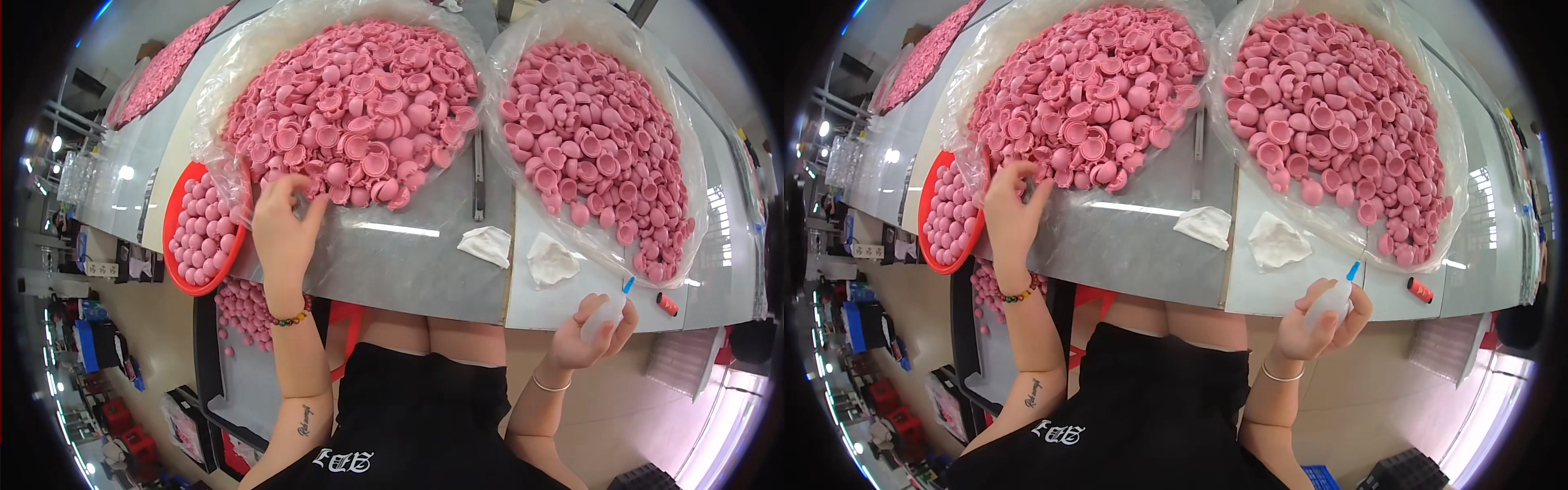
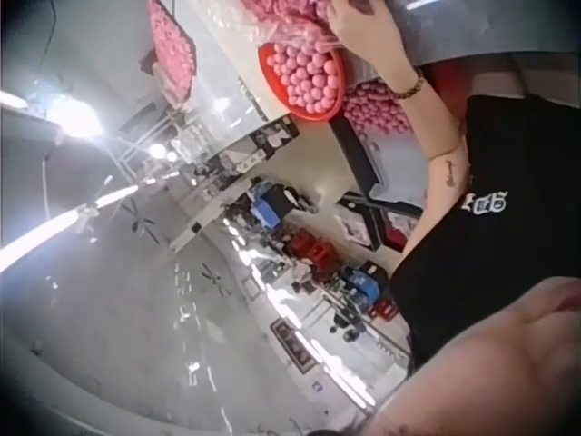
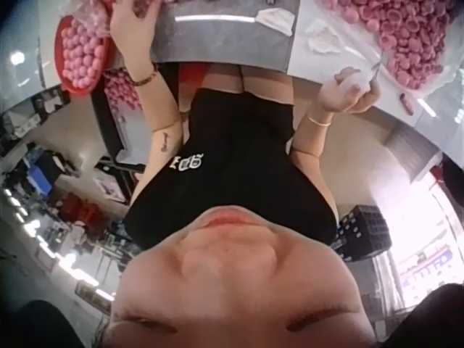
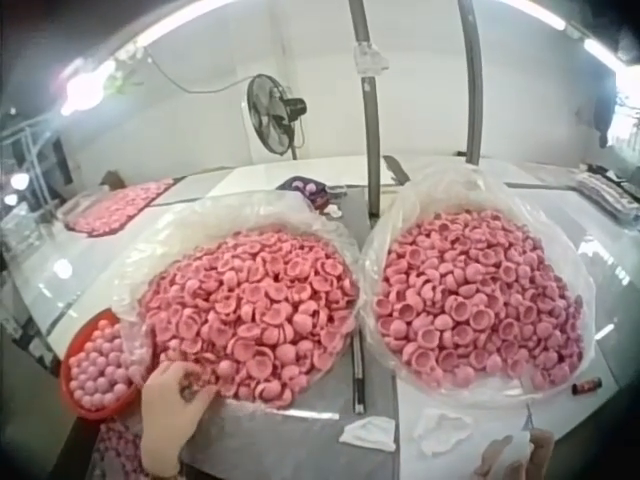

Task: Assembling small pink plastic toy components by applying glue from a squeeze bottle and pressing parts together.

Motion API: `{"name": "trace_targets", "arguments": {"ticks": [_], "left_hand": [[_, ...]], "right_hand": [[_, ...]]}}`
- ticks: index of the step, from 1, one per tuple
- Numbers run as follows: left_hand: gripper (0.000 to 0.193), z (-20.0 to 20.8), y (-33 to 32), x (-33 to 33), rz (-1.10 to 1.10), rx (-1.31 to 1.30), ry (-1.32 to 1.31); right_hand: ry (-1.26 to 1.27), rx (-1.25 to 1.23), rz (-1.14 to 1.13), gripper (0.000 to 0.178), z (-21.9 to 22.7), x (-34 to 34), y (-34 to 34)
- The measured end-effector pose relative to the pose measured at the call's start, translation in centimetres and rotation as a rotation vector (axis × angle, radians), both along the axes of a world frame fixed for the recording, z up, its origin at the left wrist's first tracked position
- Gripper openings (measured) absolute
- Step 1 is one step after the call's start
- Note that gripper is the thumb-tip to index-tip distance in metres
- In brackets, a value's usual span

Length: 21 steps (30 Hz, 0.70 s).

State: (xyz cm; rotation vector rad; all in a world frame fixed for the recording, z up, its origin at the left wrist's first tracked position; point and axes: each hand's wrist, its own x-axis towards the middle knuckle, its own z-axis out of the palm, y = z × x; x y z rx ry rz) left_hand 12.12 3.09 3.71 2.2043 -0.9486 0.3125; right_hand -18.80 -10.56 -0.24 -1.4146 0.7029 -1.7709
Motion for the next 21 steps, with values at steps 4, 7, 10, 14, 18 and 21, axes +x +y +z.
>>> {"name": "trace_targets", "arguments": {"ticks": [4,7,10,14,18,21], "left_hand": [[0.021,-1.3,0.5,0.7,0.006,-0.01,0.083],[0.018,-1.3,1.1,1.1,0.041,-0.103,0.078],[0.018,-1.4,1.5,1.1,0.004,-0.046,0.109],[0.018,-1.0,1.7,0.5,-0.056,-0.208,0.074],[0.019,-0.2,1.2,-3.5,-0.602,-0.507,0.274],[0.018,-0.8,-0.6,-8.3,-0.984,-0.414,0.538]], "right_hand": [[0.02,0.03,-0.037,0.032,0.0,0.2,-0.1],[0.028,0.032,-0.031,0.032,0.1,0.3,0.0],[0.077,0.016,-0.043,0.031,-0.1,0.1,0.0],[0.123,-0.017,0.015,0.031,-0.1,-0.1,0.1],[0.126,0.034,0.026,0.046,1.0,2.0,1.9],[0.131,0.177,0.294,0.065,2.4,4.6,4.7]]}}
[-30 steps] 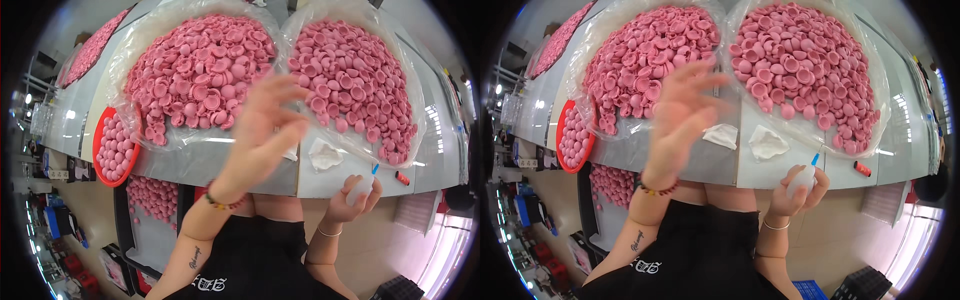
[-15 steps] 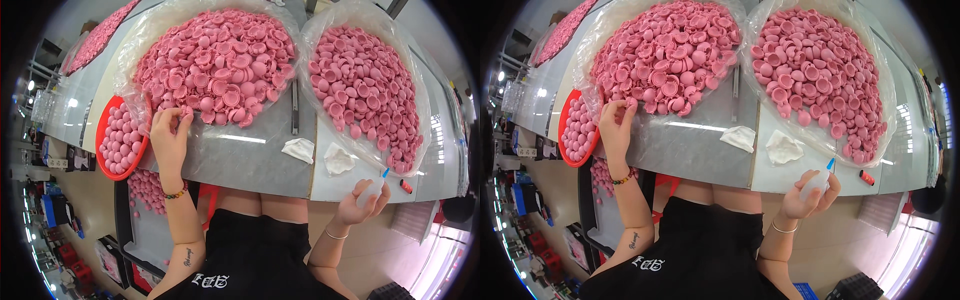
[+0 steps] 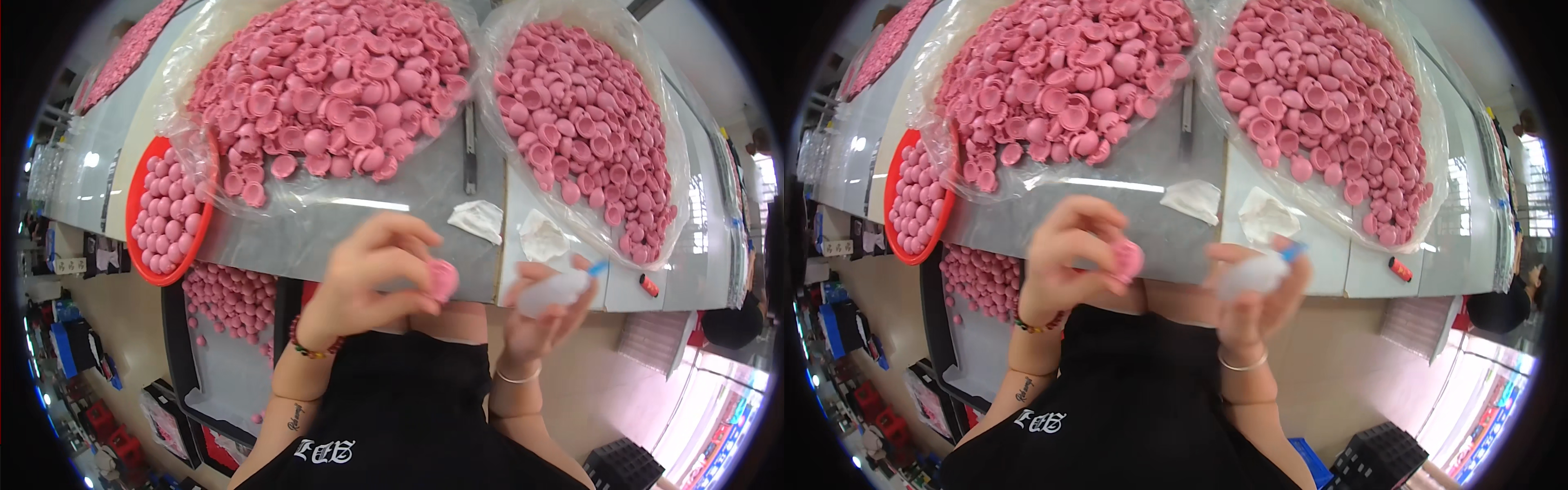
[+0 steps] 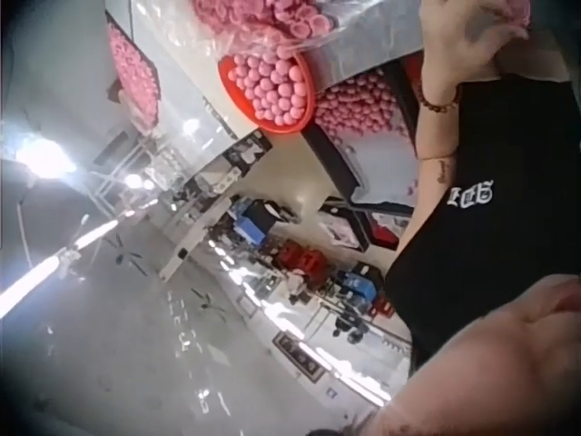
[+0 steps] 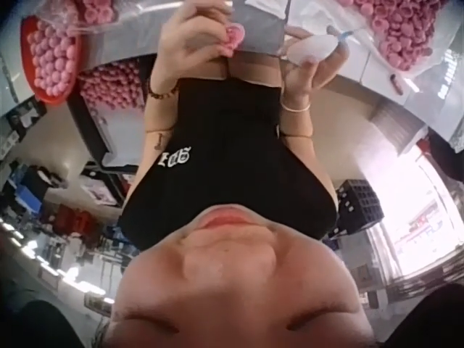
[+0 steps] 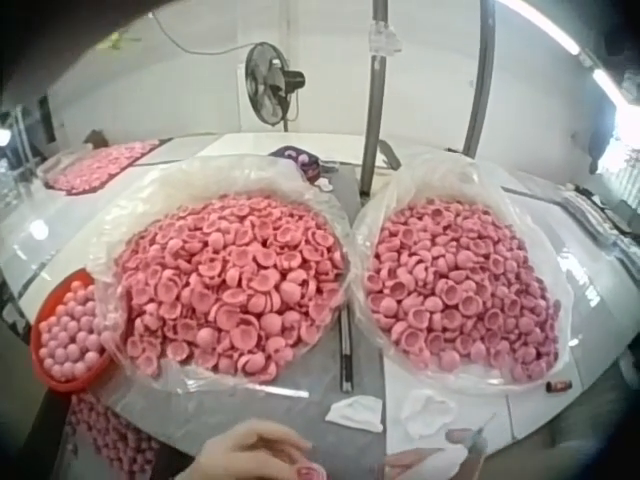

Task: Assembling small pink plastic toy components by applying glue from a squeeze bottle and pressing parts together.

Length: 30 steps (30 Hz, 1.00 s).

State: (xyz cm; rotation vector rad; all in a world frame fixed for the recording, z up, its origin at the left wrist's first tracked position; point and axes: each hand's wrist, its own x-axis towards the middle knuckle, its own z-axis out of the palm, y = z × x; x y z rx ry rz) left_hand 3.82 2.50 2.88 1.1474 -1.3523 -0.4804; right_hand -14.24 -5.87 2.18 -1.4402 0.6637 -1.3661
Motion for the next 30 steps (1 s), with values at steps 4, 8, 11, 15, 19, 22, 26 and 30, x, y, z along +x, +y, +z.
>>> {"name": "trace_targets", "arguments": {"ticks": [4,8,11,15,19,22,26,30], "left_hand": [[0.016,-1.5,-1.5,-2.8,-0.171,0.028,0.209],[0.021,-2.6,-2.2,-3.6,-0.206,0.073,0.531],[0.021,-3.0,-2.3,-3.3,-0.271,0.091,0.553],[0.025,-2.3,-2.7,-3.3,-0.242,0.117,0.534],[0.036,-2.4,-2.7,-3.6,-0.181,0.205,0.576],[0.04,-2.0,-2.7,-3.2,-0.196,0.253,0.704],[0.041,-1.7,-2.7,-3.2,-0.167,0.291,0.851],[0.035,-1.6,-3.0,-3.6,-0.103,0.312,0.608]], "right_hand": [[0.008,0.114,0.272,0.061,0.3,1.7,-0.6],[-0.018,0.198,0.386,0.056,-0.1,0.9,-1.4],[0.013,0.128,0.301,0.054,-0.2,1.6,-1.4],[0.059,0.108,0.231,0.052,-0.6,1.8,-1.5],[0.063,0.087,0.205,0.053,-0.9,1.7,-1.5],[0.045,0.107,0.165,0.054,-0.3,1.5,-1.7],[0.065,0.018,0.022,0.053,0.0,1.0,-3.5],[0.059,-0.005,-0.125,0.05,-0.8,0.5,-3.9]]}}
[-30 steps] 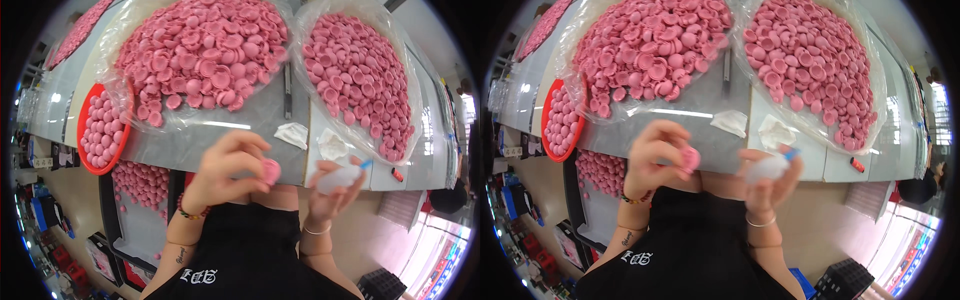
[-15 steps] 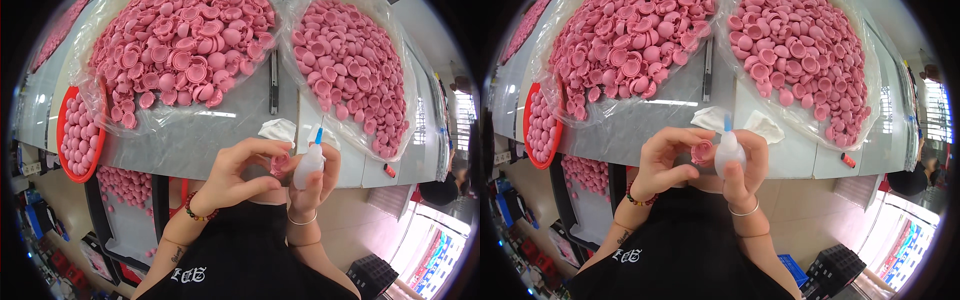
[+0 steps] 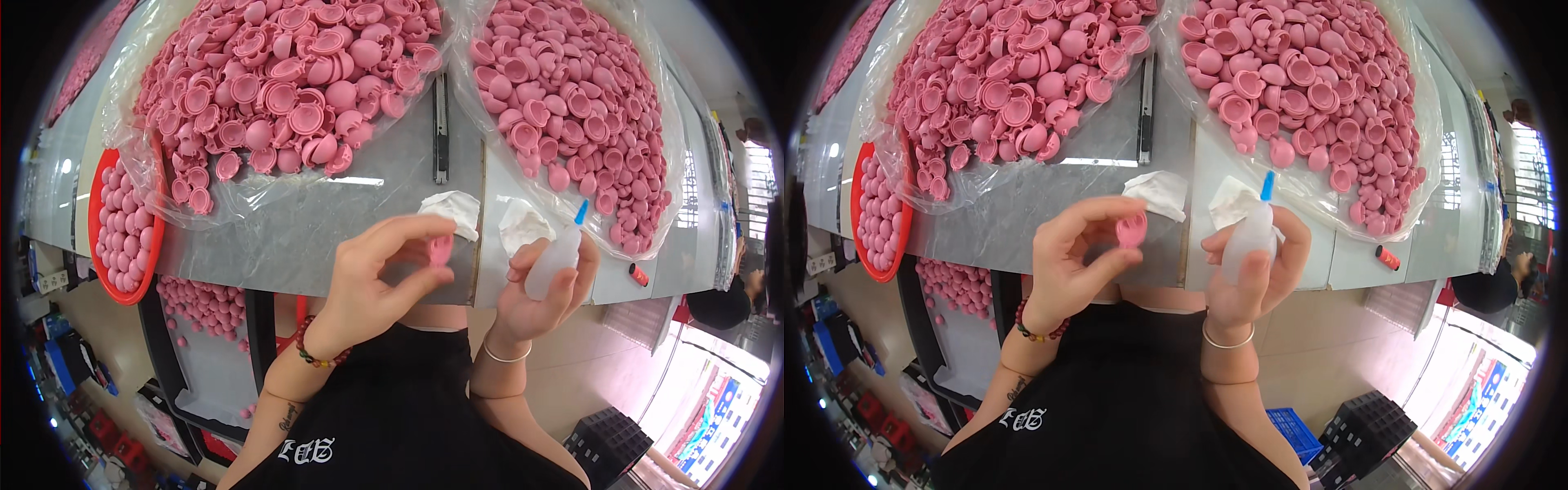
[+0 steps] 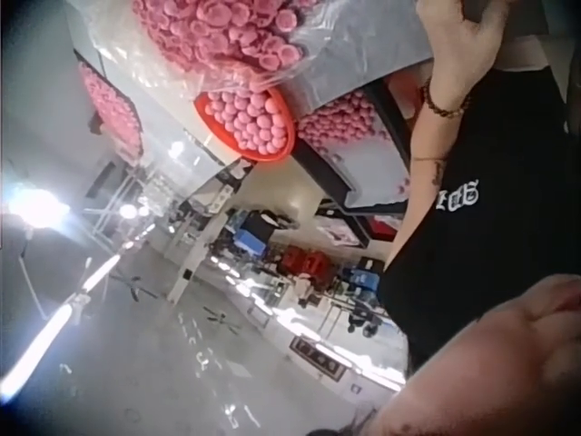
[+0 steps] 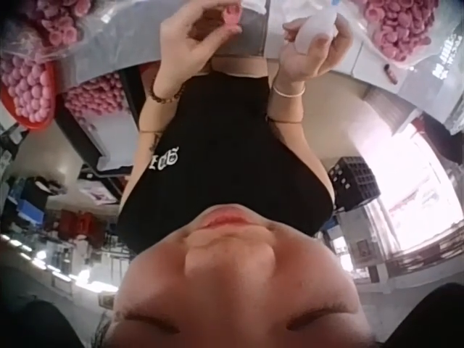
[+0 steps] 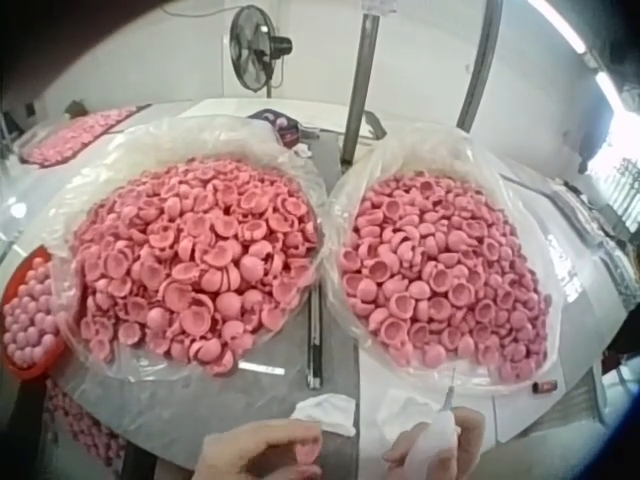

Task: Assembling small pink plastic toy components by applying glue from a squeeze bottle and pressing parts together.

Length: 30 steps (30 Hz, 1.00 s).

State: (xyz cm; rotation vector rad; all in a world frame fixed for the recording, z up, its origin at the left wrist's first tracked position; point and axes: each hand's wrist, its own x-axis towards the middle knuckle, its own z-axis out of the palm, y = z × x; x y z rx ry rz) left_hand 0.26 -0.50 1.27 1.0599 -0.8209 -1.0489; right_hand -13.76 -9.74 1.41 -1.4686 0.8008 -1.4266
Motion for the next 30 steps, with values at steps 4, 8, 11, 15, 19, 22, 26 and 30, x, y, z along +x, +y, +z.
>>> {"name": "trace_targets", "arguments": {"ticks": [4,8,11,15,19,22,26,30], "left_hand": [[0.031,0.9,-2.0,0.5,0.25,-0.048,-0.811],[0.032,0.8,-3.2,0.1,0.171,-0.025,-1.093],[0.031,1.4,-3.4,0.0,0.184,0.017,-1.073],[0.031,1.0,-3.5,0.4,0.187,0.018,-1.095],[0.033,1.5,-3.2,0.9,0.205,-0.119,-1.075],[0.037,1.8,-1.3,1.0,0.12,-0.105,-0.739],[0.041,-0.1,0.2,0.3,0.027,-0.037,0.212],[0.046,-0.5,1.2,1.0,-0.097,-0.01,0.402]], "right_hand": [[-0.049,-0.027,-0.001,0.048,-0.3,0.3,0.6],[-0.119,-0.03,-0.021,0.046,-0.7,0.0,0.2],[-0.134,-0.002,0.001,0.045,-0.7,-0.2,0.0],[-0.127,0.022,0.033,0.044,-0.5,-0.1,0.2],[-0.146,0.03,0.013,0.044,-0.5,-0.2,0.1],[-0.168,0.076,0.007,0.043,-0.4,-0.3,0.2],[-0.341,0.069,0.256,0.044,-1.0,-1.0,-0.4],[-0.546,0.153,0.29,0.046,-0.7,-0.7,-0.5]]}}
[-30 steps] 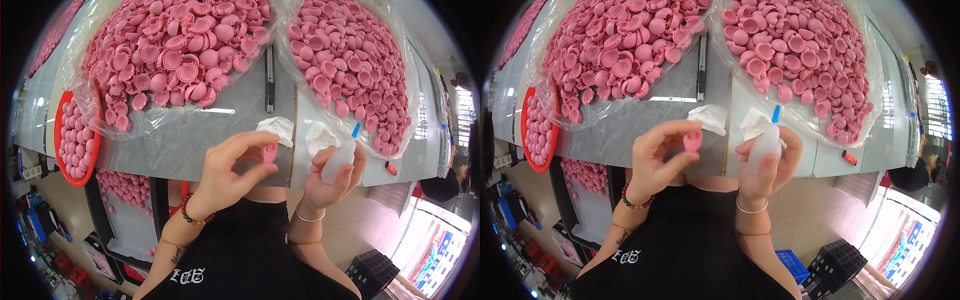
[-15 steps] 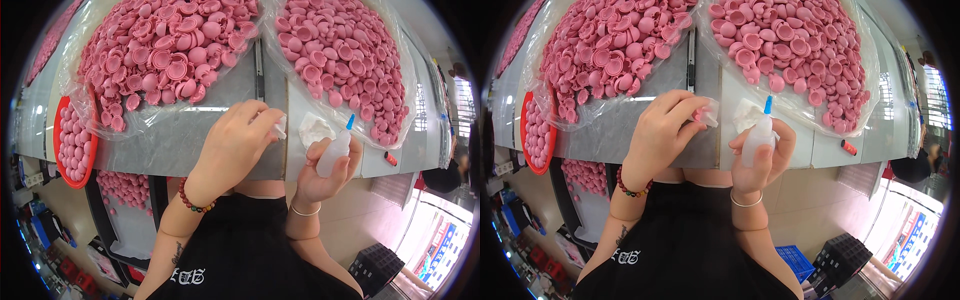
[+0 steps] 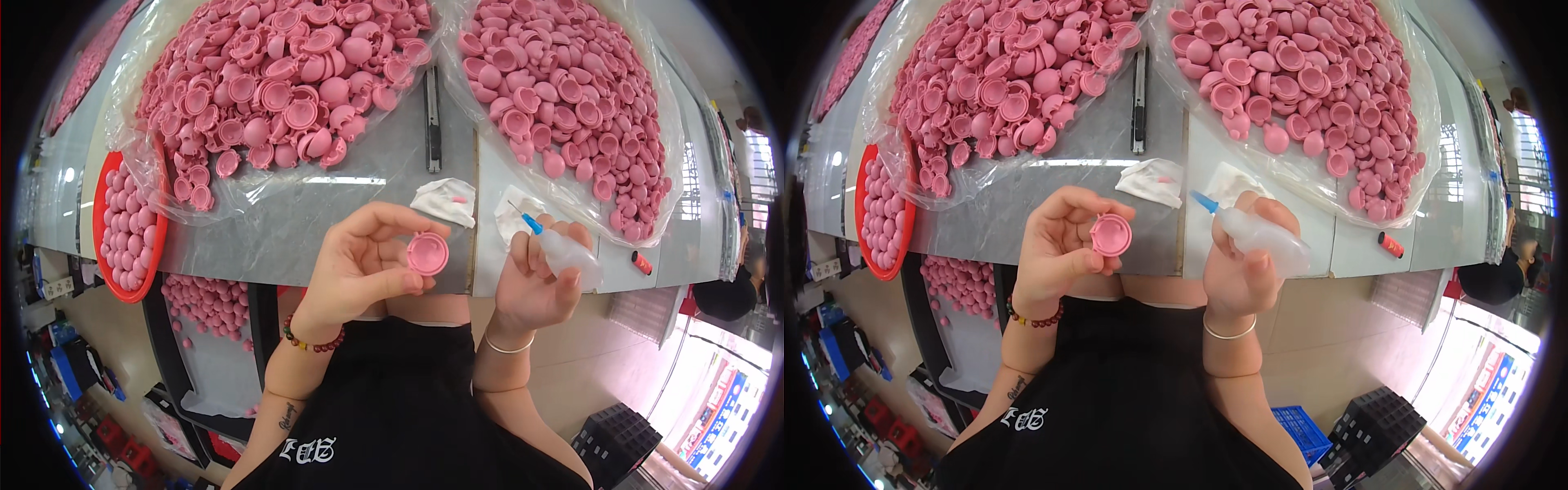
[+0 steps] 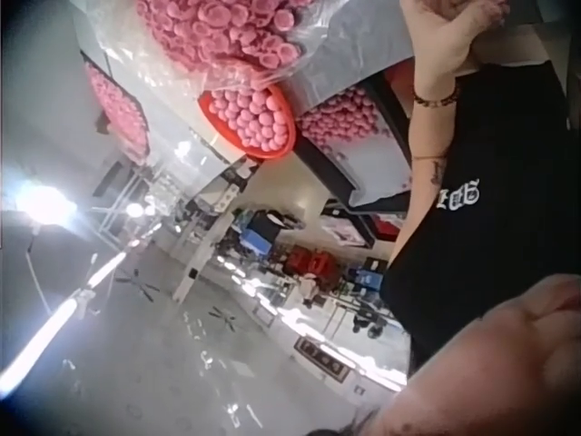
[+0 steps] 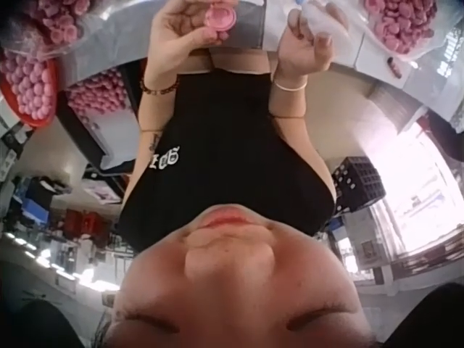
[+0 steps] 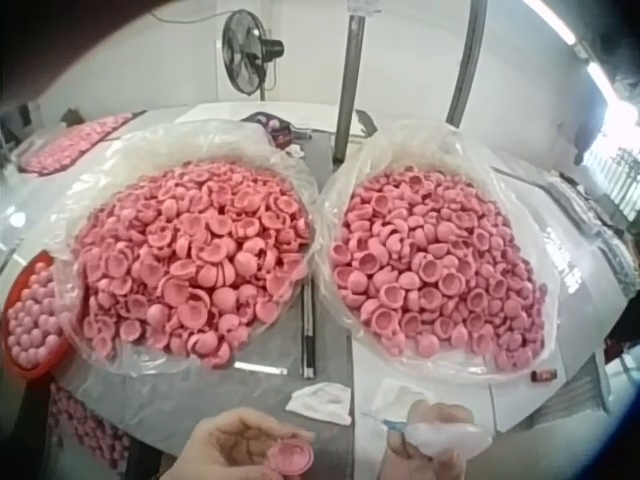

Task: Assembling small pink plastic toy components by applying glue from a squeeze bottle and pressing parts together.

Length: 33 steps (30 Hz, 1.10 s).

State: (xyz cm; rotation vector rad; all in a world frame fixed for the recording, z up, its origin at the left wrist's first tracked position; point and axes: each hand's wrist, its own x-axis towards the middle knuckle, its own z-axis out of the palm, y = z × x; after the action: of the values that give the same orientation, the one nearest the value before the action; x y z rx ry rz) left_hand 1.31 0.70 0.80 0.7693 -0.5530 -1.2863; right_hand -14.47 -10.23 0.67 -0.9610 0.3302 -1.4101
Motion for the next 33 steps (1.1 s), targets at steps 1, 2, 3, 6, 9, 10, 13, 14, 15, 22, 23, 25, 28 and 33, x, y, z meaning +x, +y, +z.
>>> {"name": "trace_targets", "arguments": {"ticks": [1,2,3,6,9,10,13,14,15,22,23,25,28,33], "left_hand": [[0.044,0.1,-0.1,0.1,-0.037,-0.017,0.007],[0.042,0.1,-0.2,0.3,-0.077,-0.038,0.011],[0.042,0.1,-0.3,0.4,-0.076,-0.037,0.011],[0.041,0.0,-0.6,0.4,-0.107,-0.051,0.066],[0.041,0.5,-0.6,0.1,-0.078,-0.024,0.053],[0.04,0.7,-0.6,0.0,-0.07,-0.014,0.048],[0.039,0.9,-0.6,0.0,-0.082,0.01,0.007],[0.038,0.8,-0.6,0.0,-0.103,0.018,-0.032],[0.038,0.7,-0.6,0.0,-0.102,0.02,-0.029],[0.037,0.6,-0.6,-0.1,-0.082,-0.016,-0.066],[0.036,0.6,-0.6,-0.1,-0.083,-0.008,-0.052],[0.037,0.7,-0.6,-0.3,-0.063,0.015,-0.042],[0.039,0.6,-0.6,-0.4,-0.041,0.041,-0.028],[0.039,0.6,-0.6,-0.4,-0.05,0.032,-0.046]], "right_hand": [[0.003,0.004,0.003,0.046,0.0,0.0,0.1],[0.111,-0.046,-0.053,0.046,0.0,0.0,0.1],[0.219,-0.097,-0.11,0.047,0.0,0.1,0.1],[0.287,-0.268,-0.167,0.051,-0.2,1.2,0.0],[0.357,-0.378,-0.145,0.055,-0.1,1.0,0.6],[0.361,-0.377,-0.143,0.055,-0.1,0.9,0.7],[0.412,-0.452,-0.181,0.056,-0.4,0.6,1.0],[0.423,-0.453,-0.172,0.055,-0.5,0.7,1.1],[0.433,-0.455,-0.163,0.055,-0.5,0.7,1.2],[0.438,-0.482,-0.135,0.054,-0.4,0.4,1.2],[0.453,-0.476,-0.132,0.054,-0.4,0.4,1.2],[0.468,-0.472,-0.127,0.053,-0.3,0.5,1.2],[0.497,-0.478,-0.128,0.053,-0.3,0.6,1.2],[0.448,-0.407,-0.215,0.053,-0.3,0.6,1.3]]}}
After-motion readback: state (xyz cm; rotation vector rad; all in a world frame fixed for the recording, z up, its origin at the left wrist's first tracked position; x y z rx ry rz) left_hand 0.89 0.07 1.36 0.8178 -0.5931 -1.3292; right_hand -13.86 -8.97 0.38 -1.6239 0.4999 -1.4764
